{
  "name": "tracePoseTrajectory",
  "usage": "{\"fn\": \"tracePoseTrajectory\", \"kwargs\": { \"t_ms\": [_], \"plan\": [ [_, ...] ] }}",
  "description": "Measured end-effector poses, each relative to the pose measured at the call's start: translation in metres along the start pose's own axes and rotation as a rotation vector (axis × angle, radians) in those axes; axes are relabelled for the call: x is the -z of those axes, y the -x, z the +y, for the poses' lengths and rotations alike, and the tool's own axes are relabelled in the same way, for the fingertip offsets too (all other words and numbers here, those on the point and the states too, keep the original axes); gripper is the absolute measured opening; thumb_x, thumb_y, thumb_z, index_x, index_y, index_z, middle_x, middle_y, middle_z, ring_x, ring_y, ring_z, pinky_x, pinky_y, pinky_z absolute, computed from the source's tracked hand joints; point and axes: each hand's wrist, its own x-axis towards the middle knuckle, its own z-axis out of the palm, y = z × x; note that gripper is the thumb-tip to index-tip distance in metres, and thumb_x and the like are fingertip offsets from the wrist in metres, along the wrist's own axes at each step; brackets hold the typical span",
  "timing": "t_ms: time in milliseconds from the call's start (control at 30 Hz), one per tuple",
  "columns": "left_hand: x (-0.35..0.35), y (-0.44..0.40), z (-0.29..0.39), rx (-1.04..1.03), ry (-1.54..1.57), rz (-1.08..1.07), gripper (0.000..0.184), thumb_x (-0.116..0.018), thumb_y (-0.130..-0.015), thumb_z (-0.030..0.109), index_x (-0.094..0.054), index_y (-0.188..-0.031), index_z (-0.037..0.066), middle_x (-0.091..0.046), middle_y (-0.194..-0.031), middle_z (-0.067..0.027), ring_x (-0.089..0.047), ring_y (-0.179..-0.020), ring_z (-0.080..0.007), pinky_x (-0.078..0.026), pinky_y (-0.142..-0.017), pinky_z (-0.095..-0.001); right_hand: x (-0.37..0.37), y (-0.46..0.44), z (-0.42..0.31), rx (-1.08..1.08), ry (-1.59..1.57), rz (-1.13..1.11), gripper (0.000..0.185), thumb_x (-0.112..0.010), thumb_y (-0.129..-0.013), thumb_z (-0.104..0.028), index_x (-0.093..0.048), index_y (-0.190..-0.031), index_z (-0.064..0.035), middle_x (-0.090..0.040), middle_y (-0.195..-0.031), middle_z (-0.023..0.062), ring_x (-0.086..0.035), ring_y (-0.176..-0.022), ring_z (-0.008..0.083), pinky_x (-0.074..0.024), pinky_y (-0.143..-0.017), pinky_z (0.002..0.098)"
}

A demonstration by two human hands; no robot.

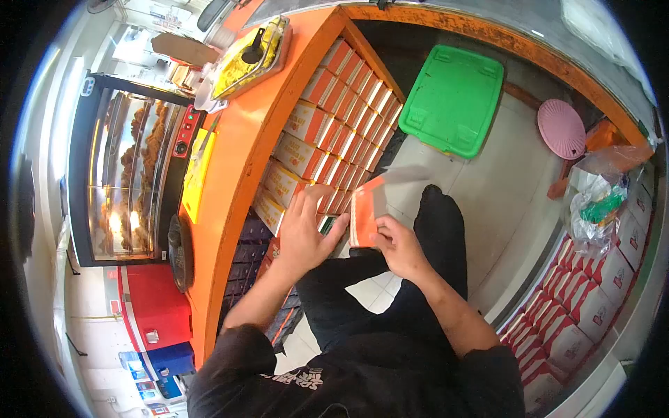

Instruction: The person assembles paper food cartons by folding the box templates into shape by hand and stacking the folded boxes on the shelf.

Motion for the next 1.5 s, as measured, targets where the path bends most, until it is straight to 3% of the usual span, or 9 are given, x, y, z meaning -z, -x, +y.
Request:
{"fn": "tracePoseTrajectory", "kwargs": {
  "t_ms": [100,233,367,500,767,1267,1367,1467,1500],
  "plan": [
    [-0.054,0.02,-0.017,0.262,0.373,-0.043,0.054,-0.069,-0.088,0.033,-0.052,-0.126,-0.002,-0.057,-0.123,-0.0211,-0.057,-0.112,-0.0342,-0.044,-0.097,-0.0376,-0.01,-0.009,0.005,0.109,-0.178,0.126,0.019,-0.059,-0.093,-0.004,-0.053,-0.111,0.0021,-0.07,-0.097,0.0145,-0.066,-0.088,0.0154,-0.0515,-0.078,0.0288],
    [-0.093,0.032,-0.016,0.509,0.957,0.093,0.056,-0.073,-0.086,0.021,-0.05,-0.131,-0.003,-0.063,-0.116,-0.0197,-0.065,-0.1,-0.0197,-0.051,-0.087,-0.0312,-0.015,-0.012,-0.003,0.062,-0.163,0.085,0.019,-0.058,-0.093,-0.003,-0.053,-0.111,0.0019,-0.069,-0.1,0.0123,-0.065,-0.092,0.0148,-0.0512,-0.083,0.0299],
    [-0.079,0.035,-0.015,0.489,0.681,0.13,0.048,-0.073,-0.083,0.015,-0.058,-0.126,-0.003,-0.07,-0.104,-0.0168,-0.067,-0.091,-0.0137,-0.053,-0.081,-0.0294,-0.029,-0.009,-0.018,0.175,-0.264,0.165,0.022,-0.061,-0.091,-0.007,-0.053,-0.111,0.0015,-0.064,-0.107,0.012,-0.063,-0.098,0.0158,-0.0486,-0.09,0.0318],
    [-0.079,0.047,-0.032,0.475,0.526,0.163,0.051,-0.076,-0.08,0.018,-0.06,-0.123,-0.003,-0.07,-0.105,-0.0197,-0.07,-0.094,-0.0228,-0.053,-0.084,-0.032,-0.014,-0.013,-0.033,0.336,-0.14,0.213,0.029,-0.063,-0.089,-0.016,-0.054,-0.111,0.001,-0.061,-0.112,0.012,-0.062,-0.098,0.0169,-0.0472,-0.089,0.0327],
    [-0.07,0.058,-0.03,0.234,0.277,0.261,0.057,-0.078,-0.076,0.018,-0.058,-0.124,-0.004,-0.063,-0.12,-0.0239,-0.064,-0.109,-0.0314,-0.051,-0.092,-0.0362,-0.014,-0.023,-0.048,0.069,-0.186,0.182,0.035,-0.056,-0.097,-0.035,-0.062,-0.1,-0.0008,-0.064,-0.084,0.0037,-0.059,-0.08,0.0093,-0.0459,-0.074,0.0251],
    [-0.048,0.084,-0.034,0.097,-0.06,0.318,0.05,-0.075,-0.073,0.012,-0.062,-0.12,0.005,-0.067,-0.114,-0.0118,-0.067,-0.097,-0.0287,-0.056,-0.08,-0.0367,-0.002,-0.018,-0.078,-0.229,-0.564,-0.018,0.032,-0.055,-0.093,-0.022,-0.06,-0.112,0.0032,-0.062,-0.092,0.0104,-0.059,-0.075,0.0165,-0.058,-0.075,0.0447],
    [-0.041,0.088,-0.033,0.144,-0.084,0.346,0.05,-0.076,-0.073,0.014,-0.062,-0.121,0.005,-0.069,-0.108,-0.0129,-0.069,-0.091,-0.0275,-0.056,-0.076,-0.0349,-0.014,-0.01,-0.085,-0.254,-0.654,-0.062,0.026,-0.049,-0.094,-0.019,-0.061,-0.106,-0.0006,-0.063,-0.09,0.009,-0.06,-0.071,0.0165,-0.0584,-0.069,0.0384],
    [-0.036,0.093,-0.039,0.104,0.044,0.474,0.05,-0.076,-0.074,0.016,-0.062,-0.12,0.005,-0.07,-0.102,-0.0153,-0.071,-0.085,-0.0256,-0.057,-0.072,-0.033,-0.033,-0.007,-0.069,-0.092,-0.134,0.025,0.026,-0.048,-0.095,-0.021,-0.063,-0.103,-0.0008,-0.064,-0.086,0.0072,-0.061,-0.069,0.0142,-0.0568,-0.066,0.0361],
    [-0.035,0.094,-0.039,0.109,0.062,0.5,0.049,-0.076,-0.074,0.016,-0.063,-0.12,0.004,-0.071,-0.099,-0.0157,-0.071,-0.082,-0.0247,-0.057,-0.071,-0.0326,-0.042,-0.003,-0.065,0.051,0.092,0.074,0.025,-0.053,-0.095,-0.023,-0.064,-0.099,-0.0009,-0.067,-0.083,0.0094,-0.064,-0.068,0.022,-0.0547,-0.066,0.0372]
  ]
}}
